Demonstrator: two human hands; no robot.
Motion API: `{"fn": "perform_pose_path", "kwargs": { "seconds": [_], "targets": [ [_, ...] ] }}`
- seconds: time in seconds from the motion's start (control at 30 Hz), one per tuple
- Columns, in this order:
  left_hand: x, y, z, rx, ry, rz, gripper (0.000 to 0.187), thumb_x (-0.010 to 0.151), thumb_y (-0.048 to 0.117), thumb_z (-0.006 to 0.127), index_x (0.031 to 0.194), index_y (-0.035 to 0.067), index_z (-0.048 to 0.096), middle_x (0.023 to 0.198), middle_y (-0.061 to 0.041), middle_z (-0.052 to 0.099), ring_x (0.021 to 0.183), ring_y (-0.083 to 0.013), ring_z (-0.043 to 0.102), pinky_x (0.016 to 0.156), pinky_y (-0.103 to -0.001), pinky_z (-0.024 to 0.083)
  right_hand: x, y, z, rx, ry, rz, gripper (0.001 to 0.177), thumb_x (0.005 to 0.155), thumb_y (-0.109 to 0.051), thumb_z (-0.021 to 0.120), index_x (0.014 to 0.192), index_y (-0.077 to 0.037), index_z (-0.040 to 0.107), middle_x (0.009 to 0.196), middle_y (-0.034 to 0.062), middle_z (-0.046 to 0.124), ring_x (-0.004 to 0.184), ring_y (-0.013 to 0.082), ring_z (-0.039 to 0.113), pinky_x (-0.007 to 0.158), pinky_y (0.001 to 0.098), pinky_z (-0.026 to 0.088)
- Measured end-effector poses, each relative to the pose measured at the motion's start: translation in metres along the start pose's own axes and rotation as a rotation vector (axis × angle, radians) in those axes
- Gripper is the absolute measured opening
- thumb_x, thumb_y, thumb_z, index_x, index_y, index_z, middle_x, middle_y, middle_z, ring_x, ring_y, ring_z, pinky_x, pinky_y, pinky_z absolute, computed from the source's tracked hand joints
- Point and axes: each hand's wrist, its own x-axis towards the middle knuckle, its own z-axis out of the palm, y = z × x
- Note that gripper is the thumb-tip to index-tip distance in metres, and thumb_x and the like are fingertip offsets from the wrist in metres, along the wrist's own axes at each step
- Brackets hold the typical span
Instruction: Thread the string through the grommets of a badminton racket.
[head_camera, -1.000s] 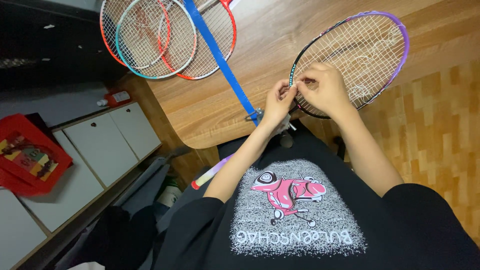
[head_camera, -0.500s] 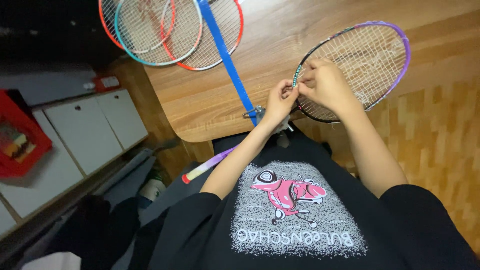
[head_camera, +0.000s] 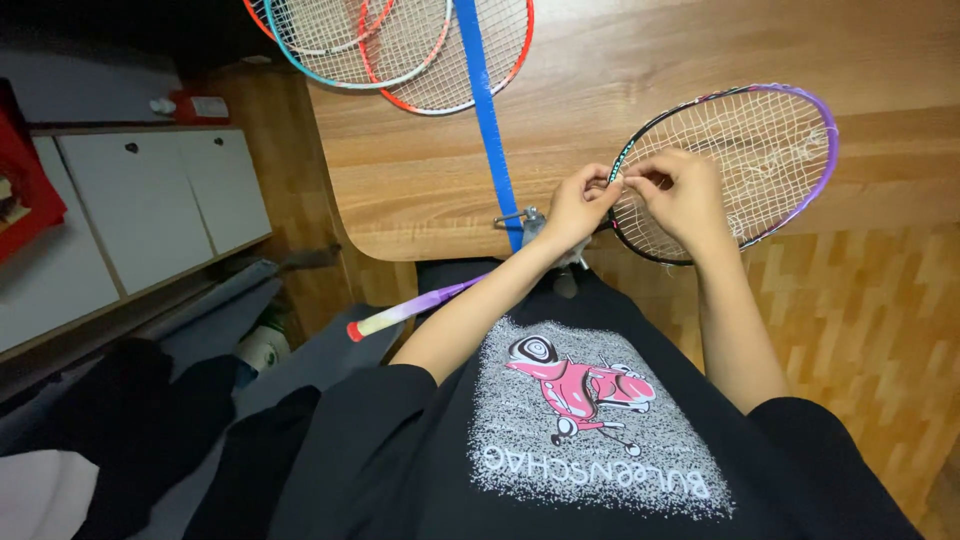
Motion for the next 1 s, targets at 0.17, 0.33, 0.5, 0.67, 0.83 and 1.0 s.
{"fn": "perform_pose_path", "kwargs": {
  "seconds": [0.17,0.33,0.5,0.67,0.83,1.0],
  "targets": [
    [0.007,-0.009,-0.001,0.008,-0.021,0.004,0.022,0.093,0.016,0.075,0.113,0.007,0.071,0.097,-0.01,0.071,0.08,-0.0106,0.073,0.07,-0.025,0.06,-0.006,0.016,0.016,0.073,0.077,-0.011,0.009,0.095,-0.005,0.083,0.1,-0.011,0.081,0.091,0.0071,0.072,0.084,0.0262,0.068,0.078,0.0368,0.052],
    [0.012,-0.022,-0.001,0.011,-0.032,0.003,0.024,0.093,0.02,0.077,0.112,0.007,0.071,0.095,-0.009,0.071,0.078,-0.0094,0.073,0.067,-0.023,0.06,-0.008,0.019,0.025,0.128,0.173,-0.074,0.006,0.097,-0.001,0.082,0.097,-0.006,0.078,0.088,0.0116,0.067,0.08,0.0283,0.063,0.074,0.0377,0.049],
    [0.013,-0.024,-0.001,0.032,-0.014,0.016,0.024,0.092,0.019,0.077,0.112,0.007,0.071,0.096,-0.009,0.07,0.08,-0.0099,0.073,0.072,-0.025,0.06,-0.01,0.043,0.048,0.121,0.274,-0.09,0.011,0.093,0.003,0.083,0.09,-0.006,0.078,0.087,0.0115,0.064,0.079,0.0308,0.061,0.074,0.039,0.049],
    [-0.004,0.015,0.001,0.091,0.0,0.027,0.024,0.092,0.022,0.078,0.111,0.008,0.073,0.097,-0.011,0.073,0.082,-0.0138,0.076,0.073,-0.027,0.061,-0.011,0.052,0.06,0.105,0.357,-0.107,0.014,0.089,0.005,0.085,0.088,-0.007,0.078,0.085,0.0121,0.063,0.075,0.0339,0.062,0.073,0.0411,0.05],
    [0.003,0.004,0.0,0.082,0.016,0.053,0.023,0.09,0.019,0.079,0.11,0.009,0.073,0.096,-0.011,0.071,0.082,-0.0137,0.075,0.075,-0.028,0.061,-0.011,0.057,0.064,0.136,0.402,-0.107,0.017,0.088,0.003,0.087,0.085,-0.011,0.078,0.084,0.0089,0.063,0.076,0.0297,0.062,0.075,0.0387,0.049],
    [0.008,-0.009,0.003,0.088,0.023,0.058,0.023,0.09,0.017,0.078,0.11,0.008,0.073,0.097,-0.013,0.07,0.081,-0.0153,0.075,0.075,-0.03,0.061,-0.014,0.043,0.065,0.169,0.48,-0.117,0.017,0.088,0.005,0.086,0.086,-0.01,0.078,0.084,0.0097,0.064,0.076,0.0303,0.062,0.076,0.0387,0.05]
  ]
}}
